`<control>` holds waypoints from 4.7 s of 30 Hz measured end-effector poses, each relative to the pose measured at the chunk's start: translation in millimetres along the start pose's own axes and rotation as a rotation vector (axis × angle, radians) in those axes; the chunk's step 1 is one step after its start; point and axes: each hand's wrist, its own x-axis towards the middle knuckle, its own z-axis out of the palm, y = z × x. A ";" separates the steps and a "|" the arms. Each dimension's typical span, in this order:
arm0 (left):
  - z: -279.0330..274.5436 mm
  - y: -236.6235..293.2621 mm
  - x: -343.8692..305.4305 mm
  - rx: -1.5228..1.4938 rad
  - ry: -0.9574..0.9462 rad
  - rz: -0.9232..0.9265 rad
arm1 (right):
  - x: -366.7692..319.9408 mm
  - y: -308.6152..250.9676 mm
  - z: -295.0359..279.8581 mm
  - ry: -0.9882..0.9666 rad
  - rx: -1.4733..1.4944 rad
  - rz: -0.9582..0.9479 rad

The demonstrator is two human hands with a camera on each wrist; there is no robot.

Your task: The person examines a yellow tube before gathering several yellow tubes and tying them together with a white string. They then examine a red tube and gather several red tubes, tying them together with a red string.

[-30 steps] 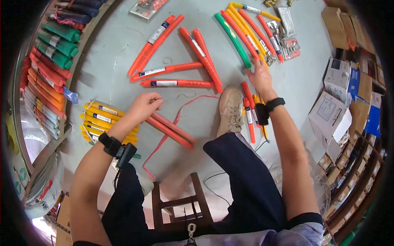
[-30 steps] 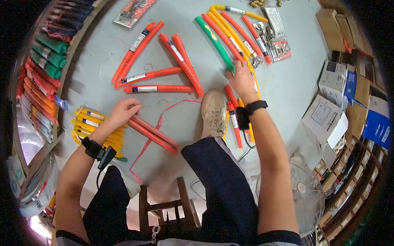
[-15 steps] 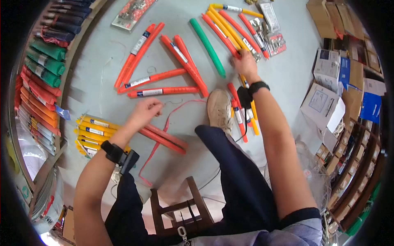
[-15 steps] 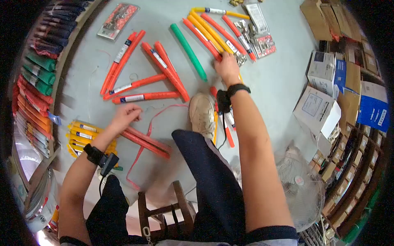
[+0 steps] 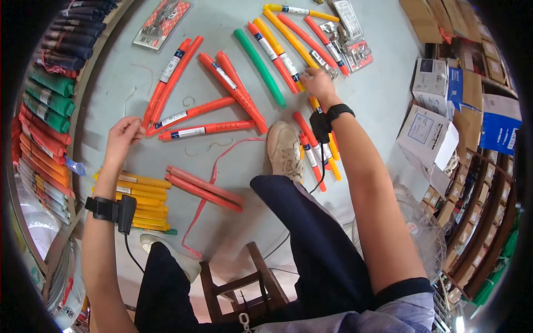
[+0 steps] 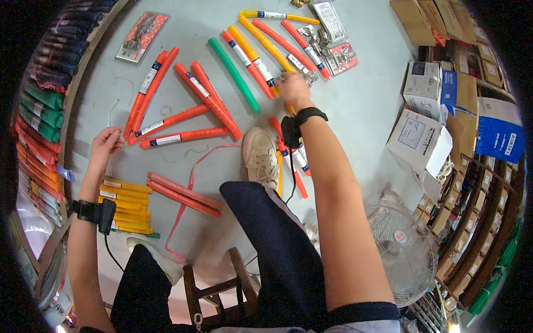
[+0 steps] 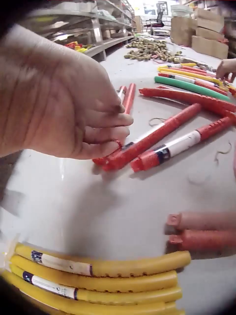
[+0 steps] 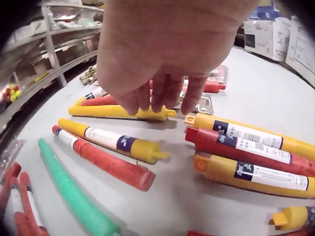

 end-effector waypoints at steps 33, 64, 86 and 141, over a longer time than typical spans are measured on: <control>48.8 18.3 -17.8 -0.010 -0.182 -0.021 | -24.4 -63.1 15.9 -0.257 -0.203 -0.080; 67.2 1.0 -43.2 -0.099 -0.540 0.065 | -120.2 -191.4 -25.0 -0.067 -0.325 -1.307; 7.3 15.2 -18.5 -0.662 -0.072 -0.018 | -158.9 -166.5 16.3 -1.220 0.751 -0.275; 22.3 9.4 -17.5 -0.512 -0.003 -0.124 | -159.9 -153.2 49.9 -1.186 0.534 -0.327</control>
